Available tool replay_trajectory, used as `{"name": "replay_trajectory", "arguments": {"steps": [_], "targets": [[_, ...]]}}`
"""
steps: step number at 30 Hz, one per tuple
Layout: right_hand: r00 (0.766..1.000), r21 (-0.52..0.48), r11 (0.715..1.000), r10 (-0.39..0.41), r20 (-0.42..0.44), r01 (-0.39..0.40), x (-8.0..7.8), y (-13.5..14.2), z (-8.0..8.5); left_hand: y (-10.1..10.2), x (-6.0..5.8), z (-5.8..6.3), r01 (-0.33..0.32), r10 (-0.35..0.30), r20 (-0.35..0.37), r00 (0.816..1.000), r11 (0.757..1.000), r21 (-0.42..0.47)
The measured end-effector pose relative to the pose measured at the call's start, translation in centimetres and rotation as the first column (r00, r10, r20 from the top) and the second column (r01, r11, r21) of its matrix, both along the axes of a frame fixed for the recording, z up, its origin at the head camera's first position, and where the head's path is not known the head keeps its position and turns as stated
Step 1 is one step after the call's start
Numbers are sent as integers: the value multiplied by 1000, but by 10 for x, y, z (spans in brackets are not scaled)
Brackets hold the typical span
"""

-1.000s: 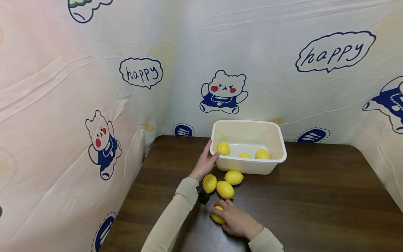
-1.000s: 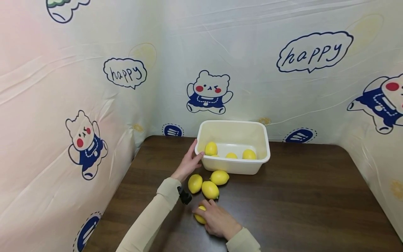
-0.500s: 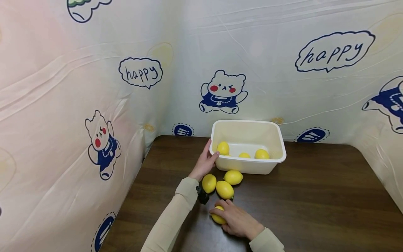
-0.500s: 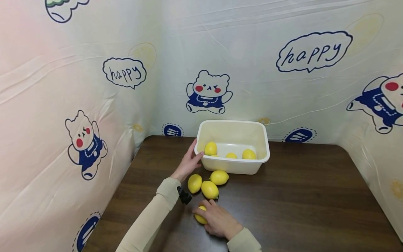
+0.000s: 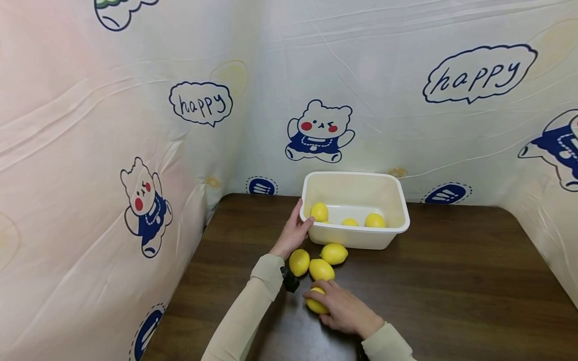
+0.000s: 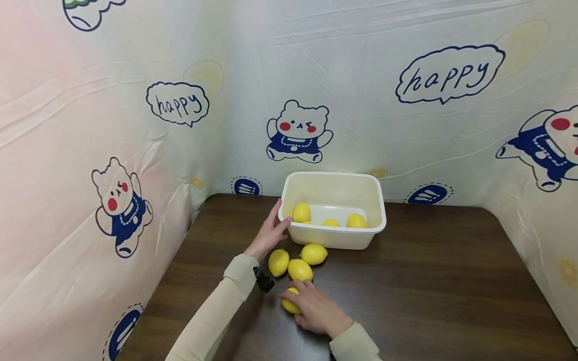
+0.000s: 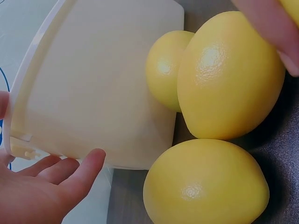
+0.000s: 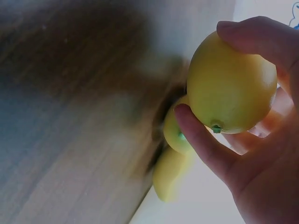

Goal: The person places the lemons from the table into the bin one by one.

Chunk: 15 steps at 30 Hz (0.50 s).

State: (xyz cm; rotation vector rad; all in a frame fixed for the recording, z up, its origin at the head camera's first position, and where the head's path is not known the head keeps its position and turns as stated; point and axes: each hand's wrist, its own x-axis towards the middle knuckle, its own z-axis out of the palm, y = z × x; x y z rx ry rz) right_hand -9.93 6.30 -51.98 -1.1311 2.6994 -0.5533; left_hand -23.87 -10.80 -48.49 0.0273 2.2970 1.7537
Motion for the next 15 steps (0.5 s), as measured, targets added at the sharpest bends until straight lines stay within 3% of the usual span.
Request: {"name": "replay_trajectory", "arguments": {"steps": [8,15], "targets": [[999,-42,999,-33,-20,32,-5,9,14,0,0,-1,0,0,-12,1000,1000,-9],[994,-95,994,-59,-92,50,-12,20,33,0,0,0,3,-4,-19,1000,1000,-14]]}}
